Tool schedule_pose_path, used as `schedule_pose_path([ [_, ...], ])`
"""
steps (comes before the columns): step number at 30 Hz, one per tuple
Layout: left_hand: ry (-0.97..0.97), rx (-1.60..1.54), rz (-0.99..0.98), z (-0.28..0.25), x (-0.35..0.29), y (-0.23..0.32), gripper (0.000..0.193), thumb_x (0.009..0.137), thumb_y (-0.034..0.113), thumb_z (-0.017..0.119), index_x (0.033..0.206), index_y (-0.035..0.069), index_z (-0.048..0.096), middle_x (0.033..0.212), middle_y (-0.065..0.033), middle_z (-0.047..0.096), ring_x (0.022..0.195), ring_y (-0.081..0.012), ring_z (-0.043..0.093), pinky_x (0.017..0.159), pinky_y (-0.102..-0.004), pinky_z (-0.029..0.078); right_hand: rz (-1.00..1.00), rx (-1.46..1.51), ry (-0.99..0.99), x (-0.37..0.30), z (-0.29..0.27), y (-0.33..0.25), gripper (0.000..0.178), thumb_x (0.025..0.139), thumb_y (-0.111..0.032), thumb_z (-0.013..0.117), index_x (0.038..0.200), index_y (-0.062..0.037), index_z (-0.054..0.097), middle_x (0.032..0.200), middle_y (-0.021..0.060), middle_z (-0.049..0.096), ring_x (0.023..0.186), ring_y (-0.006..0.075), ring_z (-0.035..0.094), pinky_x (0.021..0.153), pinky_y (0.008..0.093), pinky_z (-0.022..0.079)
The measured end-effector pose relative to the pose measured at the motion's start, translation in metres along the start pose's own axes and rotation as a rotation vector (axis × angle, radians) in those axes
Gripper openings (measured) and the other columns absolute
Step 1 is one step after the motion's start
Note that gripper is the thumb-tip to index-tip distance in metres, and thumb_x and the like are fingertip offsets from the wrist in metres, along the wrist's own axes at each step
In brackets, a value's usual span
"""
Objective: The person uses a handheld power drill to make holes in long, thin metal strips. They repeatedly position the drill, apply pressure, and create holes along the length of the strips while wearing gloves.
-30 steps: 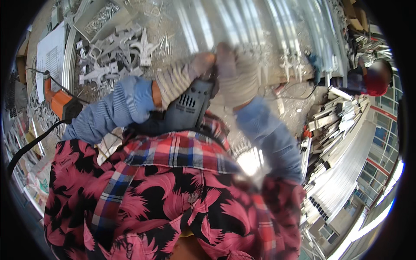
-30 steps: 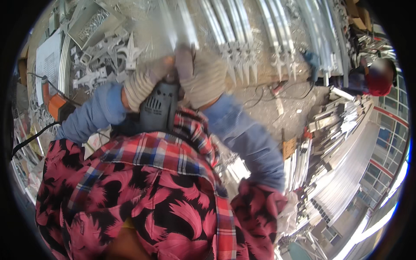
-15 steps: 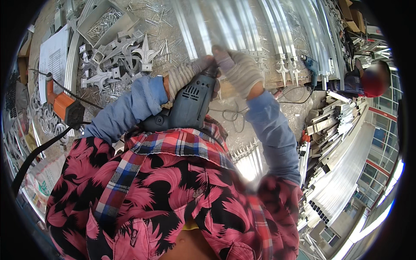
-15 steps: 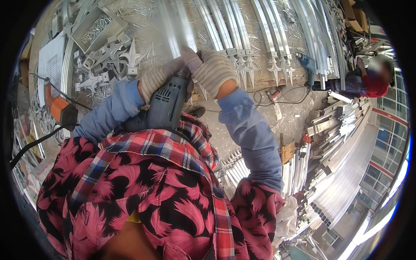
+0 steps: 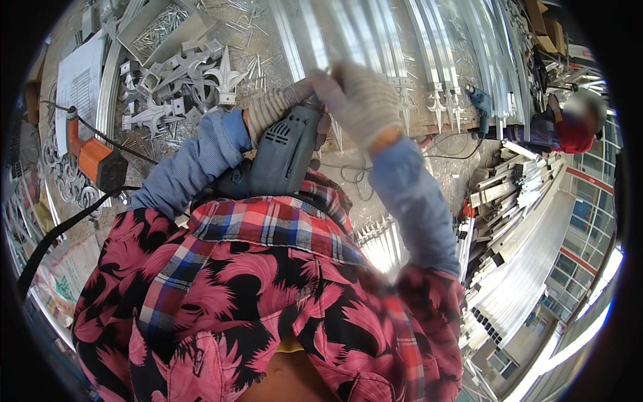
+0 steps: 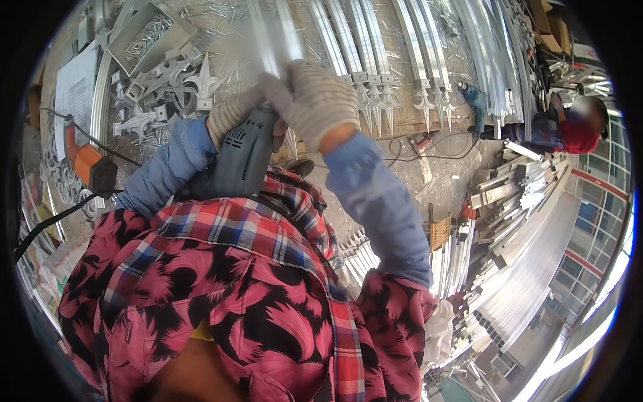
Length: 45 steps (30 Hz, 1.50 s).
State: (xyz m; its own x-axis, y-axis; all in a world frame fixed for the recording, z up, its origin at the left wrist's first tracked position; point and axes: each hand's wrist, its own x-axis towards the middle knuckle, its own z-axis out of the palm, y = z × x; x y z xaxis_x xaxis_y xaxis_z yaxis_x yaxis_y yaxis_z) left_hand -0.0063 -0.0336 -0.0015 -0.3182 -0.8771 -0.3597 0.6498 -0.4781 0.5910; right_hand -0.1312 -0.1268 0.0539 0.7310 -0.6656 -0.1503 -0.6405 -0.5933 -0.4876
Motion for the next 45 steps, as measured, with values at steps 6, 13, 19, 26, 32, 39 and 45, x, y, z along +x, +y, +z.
schedule_pose_path([
  [6, -0.133, -0.086, 0.012, -0.003, 0.0, 0.004, 0.05, 0.075, 0.05, 0.057, 0.092, 0.003, 0.053, 0.069, -0.0095, 0.056, 0.058, -0.0198, 0.057, 0.054, -0.029, 0.05, 0.228, 1.065, 0.092, 0.0, -0.023, 0.016, 0.033, 0.076, -0.036, 0.06, 0.089, -0.0056, 0.06, 0.072, 0.0037, 0.056, 0.064, 0.0113, 0.053, 0.06, 0.0235, 0.045],
  [13, -0.147, -0.123, -0.001, -0.001, -0.002, 0.001, 0.054, 0.073, 0.046, 0.062, 0.101, 0.002, 0.047, 0.07, -0.0088, 0.057, 0.058, -0.0199, 0.059, 0.051, -0.0283, 0.05, 0.099, 1.273, -0.075, 0.009, 0.045, 0.044, 0.041, 0.077, -0.04, 0.059, 0.09, -0.001, 0.061, 0.072, 0.0042, 0.059, 0.059, 0.0077, 0.052, 0.046, 0.0156, 0.039],
  [19, -0.039, -0.027, -0.005, 0.007, -0.011, 0.008, 0.047, 0.074, 0.039, 0.062, 0.095, -0.001, 0.052, 0.069, -0.0108, 0.059, 0.062, -0.0203, 0.06, 0.053, -0.026, 0.051, 0.169, 1.344, 0.197, 0.0, 0.043, 0.012, 0.023, 0.081, -0.021, 0.054, 0.083, -0.0001, 0.062, 0.066, 0.0055, 0.059, 0.044, 0.0092, 0.048, 0.037, 0.0179, 0.035],
  [26, -0.218, 0.04, 0.145, 0.003, -0.021, 0.0, 0.046, 0.078, 0.038, 0.058, 0.097, -0.003, 0.054, 0.075, -0.0121, 0.06, 0.064, -0.0202, 0.06, 0.058, -0.0289, 0.05, 0.123, 1.159, 0.24, -0.005, 0.034, -0.001, 0.018, 0.077, -0.01, 0.049, 0.081, 0.0018, 0.061, 0.063, 0.0075, 0.058, 0.043, 0.0107, 0.05, 0.036, 0.0182, 0.038],
  [32, -0.057, 0.142, 0.203, -0.002, -0.015, -0.007, 0.052, 0.075, 0.047, 0.059, 0.095, -0.001, 0.055, 0.074, -0.0119, 0.06, 0.066, -0.0193, 0.06, 0.06, -0.027, 0.049, 0.096, 1.218, 0.187, -0.006, 0.042, 0.01, 0.026, 0.076, -0.027, 0.059, 0.082, -0.002, 0.062, 0.067, 0.0048, 0.058, 0.06, 0.0114, 0.054, 0.056, 0.0261, 0.046],
  [39, -0.027, 0.097, 0.281, -0.005, -0.023, -0.001, 0.045, 0.077, 0.044, 0.059, 0.097, 0.004, 0.055, 0.079, -0.007, 0.059, 0.071, -0.0148, 0.058, 0.066, -0.0239, 0.047, 0.318, 1.043, 0.083, -0.033, -0.016, 0.018, 0.073, 0.072, -0.074, 0.03, 0.063, -0.0067, 0.057, 0.05, 0.0017, 0.049, 0.038, 0.0089, 0.039, 0.035, 0.0223, 0.03],
  [45, 0.262, 0.781, 0.577, 0.021, -0.032, -0.001, 0.04, 0.079, 0.039, 0.058, 0.1, 0.005, 0.054, 0.084, -0.0043, 0.059, 0.078, -0.0131, 0.056, 0.069, -0.0257, 0.044, 0.63, 1.333, -0.407, -0.049, -0.017, -0.008, 0.073, 0.071, -0.075, 0.03, 0.061, -0.0063, 0.053, 0.047, 0.0022, 0.044, 0.034, 0.0096, 0.035, 0.03, 0.0217, 0.024],
])
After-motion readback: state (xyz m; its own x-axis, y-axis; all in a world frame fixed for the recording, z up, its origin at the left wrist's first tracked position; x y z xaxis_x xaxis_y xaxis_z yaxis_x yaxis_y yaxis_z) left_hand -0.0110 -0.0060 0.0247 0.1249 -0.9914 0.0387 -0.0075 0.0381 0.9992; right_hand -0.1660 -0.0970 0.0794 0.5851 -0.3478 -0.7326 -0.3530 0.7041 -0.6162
